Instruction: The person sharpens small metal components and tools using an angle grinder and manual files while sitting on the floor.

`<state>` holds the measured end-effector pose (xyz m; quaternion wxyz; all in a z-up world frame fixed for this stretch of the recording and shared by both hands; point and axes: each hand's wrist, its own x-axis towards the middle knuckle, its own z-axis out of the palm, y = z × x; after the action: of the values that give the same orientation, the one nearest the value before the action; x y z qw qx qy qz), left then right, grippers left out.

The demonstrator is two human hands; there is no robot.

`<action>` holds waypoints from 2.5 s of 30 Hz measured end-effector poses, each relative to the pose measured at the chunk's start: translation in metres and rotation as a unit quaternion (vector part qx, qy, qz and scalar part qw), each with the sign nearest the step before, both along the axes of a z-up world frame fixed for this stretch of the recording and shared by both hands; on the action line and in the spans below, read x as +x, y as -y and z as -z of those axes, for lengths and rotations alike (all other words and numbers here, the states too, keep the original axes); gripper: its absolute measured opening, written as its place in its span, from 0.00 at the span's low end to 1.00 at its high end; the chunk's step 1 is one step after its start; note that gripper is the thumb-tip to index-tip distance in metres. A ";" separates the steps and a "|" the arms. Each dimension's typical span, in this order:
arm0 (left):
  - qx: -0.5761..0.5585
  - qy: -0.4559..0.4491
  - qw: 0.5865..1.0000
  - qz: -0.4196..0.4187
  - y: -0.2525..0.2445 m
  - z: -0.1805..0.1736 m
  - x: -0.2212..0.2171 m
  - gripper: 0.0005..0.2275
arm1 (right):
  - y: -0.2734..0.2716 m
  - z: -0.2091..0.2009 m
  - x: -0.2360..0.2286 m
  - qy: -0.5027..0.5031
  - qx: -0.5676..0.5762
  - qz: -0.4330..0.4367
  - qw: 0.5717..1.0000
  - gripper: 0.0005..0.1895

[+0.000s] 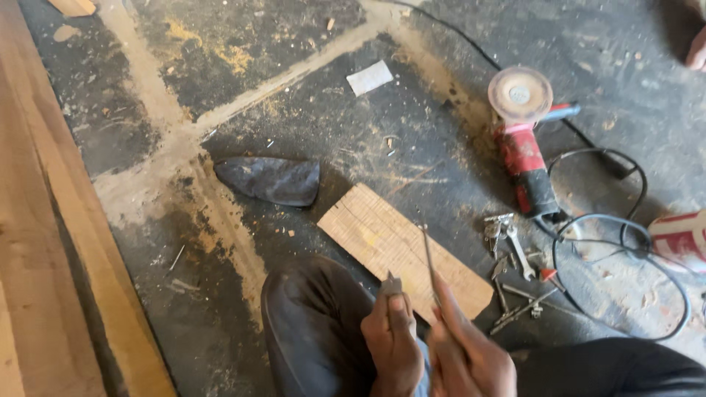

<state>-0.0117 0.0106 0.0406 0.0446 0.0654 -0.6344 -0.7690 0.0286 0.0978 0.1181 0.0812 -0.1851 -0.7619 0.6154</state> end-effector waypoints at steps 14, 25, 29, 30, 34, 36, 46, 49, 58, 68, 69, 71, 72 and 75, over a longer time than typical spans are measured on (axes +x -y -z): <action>-0.125 -0.027 0.989 0.072 0.000 0.023 0.006 0.13 | 0.002 -0.014 -0.005 -0.014 0.298 -0.077 0.951 0.24; -0.038 -0.007 0.998 0.046 0.001 -0.002 0.004 0.15 | -0.008 0.032 0.039 -0.072 0.386 -0.100 0.914 0.26; -0.105 -0.045 0.990 0.089 0.004 -0.006 0.002 0.15 | -0.004 -0.007 0.000 0.198 0.387 -0.132 0.891 0.27; -0.077 -0.015 0.994 0.080 0.003 -0.008 0.004 0.15 | -0.004 -0.018 -0.009 0.296 0.385 -0.151 0.861 0.26; -0.058 0.100 0.990 0.081 0.002 -0.022 -0.009 0.16 | -0.027 -0.032 -0.016 -0.129 0.343 0.050 0.929 0.20; -0.039 0.116 0.987 0.106 0.000 -0.026 -0.006 0.16 | -0.047 -0.003 0.005 -0.091 0.247 0.081 0.961 0.22; 0.091 0.112 0.975 0.170 -0.005 -0.021 -0.016 0.13 | -0.095 0.204 0.127 -0.058 -0.307 0.040 0.949 0.30; 0.096 0.092 0.977 0.168 -0.006 -0.016 -0.013 0.12 | -0.076 0.187 0.119 -0.077 -0.293 -0.029 0.953 0.29; -0.010 0.055 0.990 0.132 -0.009 -0.030 -0.010 0.12 | -0.034 0.097 0.076 0.134 -0.244 -0.019 0.960 0.33; -0.112 0.054 0.991 0.059 -0.007 -0.004 -0.007 0.13 | -0.007 0.036 0.040 0.234 -0.154 0.011 0.960 0.28; -0.124 0.030 0.990 0.058 -0.007 -0.002 -0.004 0.11 | -0.002 0.022 0.030 0.253 -0.111 0.040 0.960 0.26; -0.150 -0.022 0.987 0.056 -0.005 -0.001 0.002 0.09 | -0.002 0.003 0.009 0.167 -0.130 0.018 0.977 0.27; -0.120 -0.015 0.991 0.054 -0.004 -0.001 0.002 0.09 | -0.001 -0.004 0.004 0.122 -0.139 0.007 0.983 0.28; -0.085 0.010 0.995 0.047 -0.006 -0.005 -0.002 0.10 | 0.001 -0.004 -0.005 0.158 -0.316 0.072 0.933 0.25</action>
<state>-0.0136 0.0164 0.0454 0.0073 0.0392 -0.7002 -0.7129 0.0237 0.0969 0.1221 -0.0585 -0.3506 -0.5152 0.7799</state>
